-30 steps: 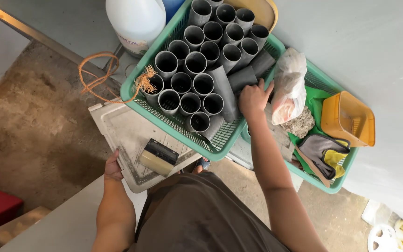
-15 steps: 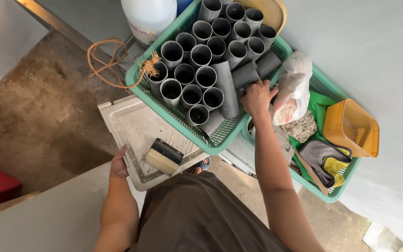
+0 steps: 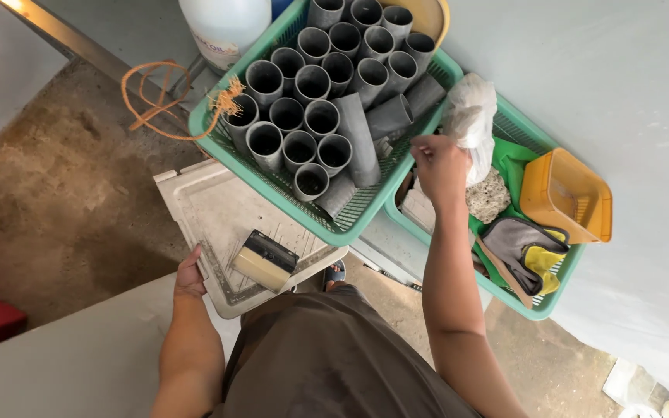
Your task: Moving and organizing various construction or maintenance materials between plastic trays and baskets.
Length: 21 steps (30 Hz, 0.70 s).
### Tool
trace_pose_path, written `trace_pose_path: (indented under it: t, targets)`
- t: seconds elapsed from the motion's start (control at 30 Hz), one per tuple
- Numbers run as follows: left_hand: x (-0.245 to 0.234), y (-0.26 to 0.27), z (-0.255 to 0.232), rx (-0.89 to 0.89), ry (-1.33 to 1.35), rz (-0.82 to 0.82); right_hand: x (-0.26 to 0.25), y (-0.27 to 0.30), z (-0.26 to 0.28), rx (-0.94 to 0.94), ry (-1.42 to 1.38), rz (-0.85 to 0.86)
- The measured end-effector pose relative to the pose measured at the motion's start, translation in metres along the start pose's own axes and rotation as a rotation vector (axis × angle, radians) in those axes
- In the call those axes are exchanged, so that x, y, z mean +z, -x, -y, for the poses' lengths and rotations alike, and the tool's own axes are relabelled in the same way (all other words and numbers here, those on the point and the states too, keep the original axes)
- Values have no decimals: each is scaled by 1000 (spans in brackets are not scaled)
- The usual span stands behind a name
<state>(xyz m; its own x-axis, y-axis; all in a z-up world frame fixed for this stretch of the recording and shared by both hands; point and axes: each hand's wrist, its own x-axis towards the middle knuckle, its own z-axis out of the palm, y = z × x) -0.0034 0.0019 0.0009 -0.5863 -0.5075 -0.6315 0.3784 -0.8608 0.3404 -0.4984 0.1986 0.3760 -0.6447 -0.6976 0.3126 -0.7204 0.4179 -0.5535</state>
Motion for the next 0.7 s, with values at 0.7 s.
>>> trace_pose_path:
  t: [0.7]
  targets:
    - [3, 141, 282, 99, 54, -247, -116, 162, -80, -270, -367, 290]
